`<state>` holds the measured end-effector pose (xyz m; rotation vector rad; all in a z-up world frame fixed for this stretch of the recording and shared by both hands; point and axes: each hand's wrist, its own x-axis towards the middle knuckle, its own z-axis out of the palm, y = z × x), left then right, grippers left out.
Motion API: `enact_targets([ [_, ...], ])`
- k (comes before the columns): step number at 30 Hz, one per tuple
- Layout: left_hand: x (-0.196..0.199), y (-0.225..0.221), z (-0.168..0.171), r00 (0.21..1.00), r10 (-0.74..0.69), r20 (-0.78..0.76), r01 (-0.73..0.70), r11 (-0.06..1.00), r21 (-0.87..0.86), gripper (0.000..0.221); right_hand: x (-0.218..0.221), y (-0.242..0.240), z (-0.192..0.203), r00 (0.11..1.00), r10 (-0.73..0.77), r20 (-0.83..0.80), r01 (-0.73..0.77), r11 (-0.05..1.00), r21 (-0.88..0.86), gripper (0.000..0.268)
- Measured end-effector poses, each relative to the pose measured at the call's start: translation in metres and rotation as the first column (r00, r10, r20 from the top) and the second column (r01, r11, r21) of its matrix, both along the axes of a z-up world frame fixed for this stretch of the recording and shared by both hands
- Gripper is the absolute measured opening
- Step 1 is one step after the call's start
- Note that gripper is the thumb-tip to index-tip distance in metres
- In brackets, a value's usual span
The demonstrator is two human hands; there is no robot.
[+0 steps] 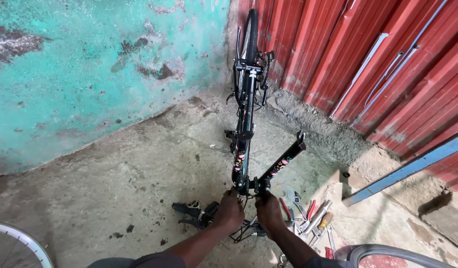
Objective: The person is attempting to mount a tire onto a bicycle wheel rim and then install the wheel onto the bicycle frame.
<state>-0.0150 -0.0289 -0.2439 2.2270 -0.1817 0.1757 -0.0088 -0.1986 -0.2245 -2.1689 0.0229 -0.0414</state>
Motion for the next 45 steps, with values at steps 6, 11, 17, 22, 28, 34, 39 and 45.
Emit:
enact_targets([
  [6,-0.008,0.006,0.042,0.991,0.133,0.014,-0.131,0.942,0.308,0.067,-0.007,-0.014,0.035,0.989,-0.138,0.048,0.144,0.980,-0.140,0.027],
  [11,0.011,0.010,-0.005,0.999,-0.033,-0.023,0.035,0.995,0.094,0.037,0.022,-0.023,-0.033,0.849,0.469,0.241,0.018,0.430,-0.903,0.014],
  [17,-0.001,0.016,0.039,0.985,0.151,0.081,-0.171,0.901,0.398,0.051,-0.013,-0.009,0.052,0.988,-0.144,-0.055,0.140,0.988,-0.061,0.033],
  [22,0.012,0.043,0.056,0.997,-0.067,0.040,0.018,0.692,0.722,0.040,-0.014,0.000,0.025,0.885,-0.393,-0.249,0.409,0.912,0.015,0.067],
  [28,0.022,0.086,0.109,0.981,0.022,-0.192,0.105,0.772,0.626,0.025,-0.052,0.044,0.044,0.845,-0.026,-0.534,0.416,0.660,0.626,0.033],
  [34,0.028,0.098,0.101,0.979,-0.048,-0.200,0.174,0.712,0.681,0.038,-0.034,0.035,0.025,0.924,0.131,-0.359,0.209,0.613,0.762,0.004],
  [39,0.020,0.084,0.109,0.949,-0.058,-0.309,0.263,0.687,0.678,0.036,-0.028,0.025,0.022,0.851,0.038,-0.524,0.313,0.764,0.564,0.016],
  [45,0.012,0.073,0.136,0.895,-0.049,-0.443,0.377,0.615,0.693,0.034,-0.029,0.025,0.028,0.875,0.111,-0.470,0.271,0.693,0.668,0.028],
])
